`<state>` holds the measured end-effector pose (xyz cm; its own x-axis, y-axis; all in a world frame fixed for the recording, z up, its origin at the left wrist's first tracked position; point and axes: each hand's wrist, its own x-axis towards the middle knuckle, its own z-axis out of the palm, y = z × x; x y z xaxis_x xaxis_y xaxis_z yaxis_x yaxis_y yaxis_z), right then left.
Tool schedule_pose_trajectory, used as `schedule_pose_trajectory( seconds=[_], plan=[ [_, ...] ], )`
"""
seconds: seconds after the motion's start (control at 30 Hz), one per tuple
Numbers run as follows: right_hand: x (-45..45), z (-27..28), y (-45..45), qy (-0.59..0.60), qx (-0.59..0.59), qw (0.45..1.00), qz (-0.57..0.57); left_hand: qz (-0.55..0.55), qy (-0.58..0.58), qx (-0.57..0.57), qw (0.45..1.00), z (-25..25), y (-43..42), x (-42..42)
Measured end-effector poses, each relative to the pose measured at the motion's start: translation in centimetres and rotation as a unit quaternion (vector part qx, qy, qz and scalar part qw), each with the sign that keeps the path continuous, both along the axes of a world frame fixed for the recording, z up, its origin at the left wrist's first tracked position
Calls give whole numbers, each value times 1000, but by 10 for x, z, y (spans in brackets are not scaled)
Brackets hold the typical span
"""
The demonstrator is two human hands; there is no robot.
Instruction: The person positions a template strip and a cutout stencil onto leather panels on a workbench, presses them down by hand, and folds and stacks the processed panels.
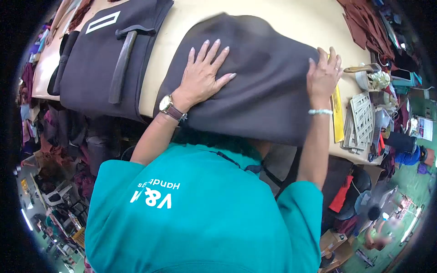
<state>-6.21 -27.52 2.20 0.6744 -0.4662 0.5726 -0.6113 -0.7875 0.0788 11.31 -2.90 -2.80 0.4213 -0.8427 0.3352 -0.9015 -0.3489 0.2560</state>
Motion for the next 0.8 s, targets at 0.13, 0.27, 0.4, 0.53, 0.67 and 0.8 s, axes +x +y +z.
schedule_pose_trajectory(
  seconds=[0.13,0.27,0.4,0.53,0.67,0.8],
  plan=[
    [-2,-1,86,-33,185,982,-10,37,11,17,999,3,-1,-5],
    [-38,-39,126,67,251,955,-142,59,24,74,995,13,11,-14],
    [-63,-37,128,75,255,954,-141,44,44,92,994,17,29,-35],
    [-68,-35,126,56,249,959,-120,56,44,125,990,20,36,-40],
    [-79,-29,68,-22,177,977,-116,52,42,129,989,17,37,-40],
    [-96,-36,-17,-20,90,976,-197,48,28,109,993,15,38,-41]
  ],
)
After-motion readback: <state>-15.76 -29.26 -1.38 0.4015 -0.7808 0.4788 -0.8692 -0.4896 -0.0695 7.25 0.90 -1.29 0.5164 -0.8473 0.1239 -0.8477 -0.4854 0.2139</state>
